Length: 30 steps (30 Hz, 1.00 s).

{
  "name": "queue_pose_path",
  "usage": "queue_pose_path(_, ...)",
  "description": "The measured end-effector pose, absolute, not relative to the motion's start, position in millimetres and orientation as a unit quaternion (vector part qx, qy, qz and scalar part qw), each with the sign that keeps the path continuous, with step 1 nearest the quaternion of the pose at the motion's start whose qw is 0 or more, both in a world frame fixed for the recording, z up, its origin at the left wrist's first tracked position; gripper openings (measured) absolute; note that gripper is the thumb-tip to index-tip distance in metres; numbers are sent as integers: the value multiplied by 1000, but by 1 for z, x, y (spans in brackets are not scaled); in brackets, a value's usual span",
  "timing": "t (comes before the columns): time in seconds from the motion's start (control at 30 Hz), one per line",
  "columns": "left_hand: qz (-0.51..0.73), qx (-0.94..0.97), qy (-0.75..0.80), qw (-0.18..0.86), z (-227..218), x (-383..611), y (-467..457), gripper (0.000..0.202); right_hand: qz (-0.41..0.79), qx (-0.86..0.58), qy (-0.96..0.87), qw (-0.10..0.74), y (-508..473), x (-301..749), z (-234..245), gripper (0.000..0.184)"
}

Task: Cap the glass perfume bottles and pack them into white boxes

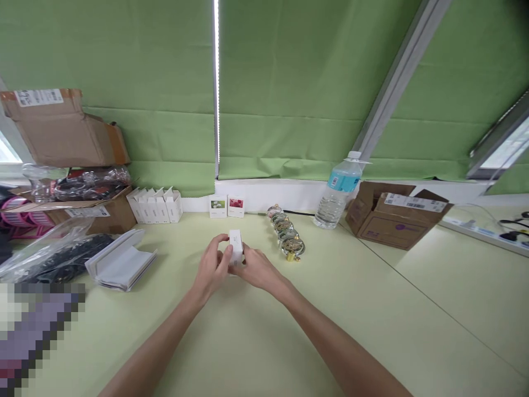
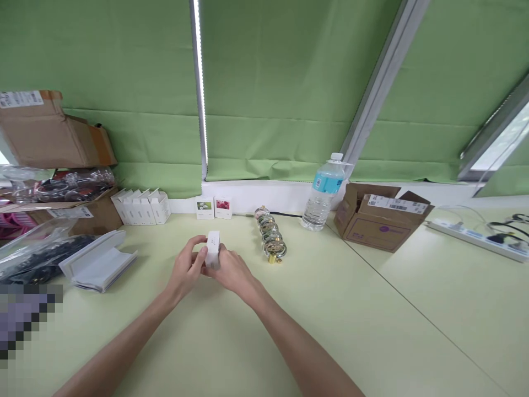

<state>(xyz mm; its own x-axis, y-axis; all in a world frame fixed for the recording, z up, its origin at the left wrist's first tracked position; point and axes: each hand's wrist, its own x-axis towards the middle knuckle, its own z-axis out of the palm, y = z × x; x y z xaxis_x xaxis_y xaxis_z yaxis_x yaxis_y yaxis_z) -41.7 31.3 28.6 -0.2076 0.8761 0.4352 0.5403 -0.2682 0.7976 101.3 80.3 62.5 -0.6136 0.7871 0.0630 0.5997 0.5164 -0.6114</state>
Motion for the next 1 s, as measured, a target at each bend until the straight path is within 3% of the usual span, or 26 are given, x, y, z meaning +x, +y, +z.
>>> queue_pose_path(0.27,534,568,543,312,19,-57,40,52,298,-412,-844,168,101,106,43,22)
queue_pose_path(0.4,490,585,540,354,12,-65,46,62,379,-354,-832,198,116,111,36,28)
queue_pose_path(0.6,496,558,576,332,8,-75,49,45,387,-382,-794,272,128,107,16,33)
queue_pose_path(1.0,571,441,622,304,-11,-85,61,39,290,-439,-803,282,171,51,4,33)
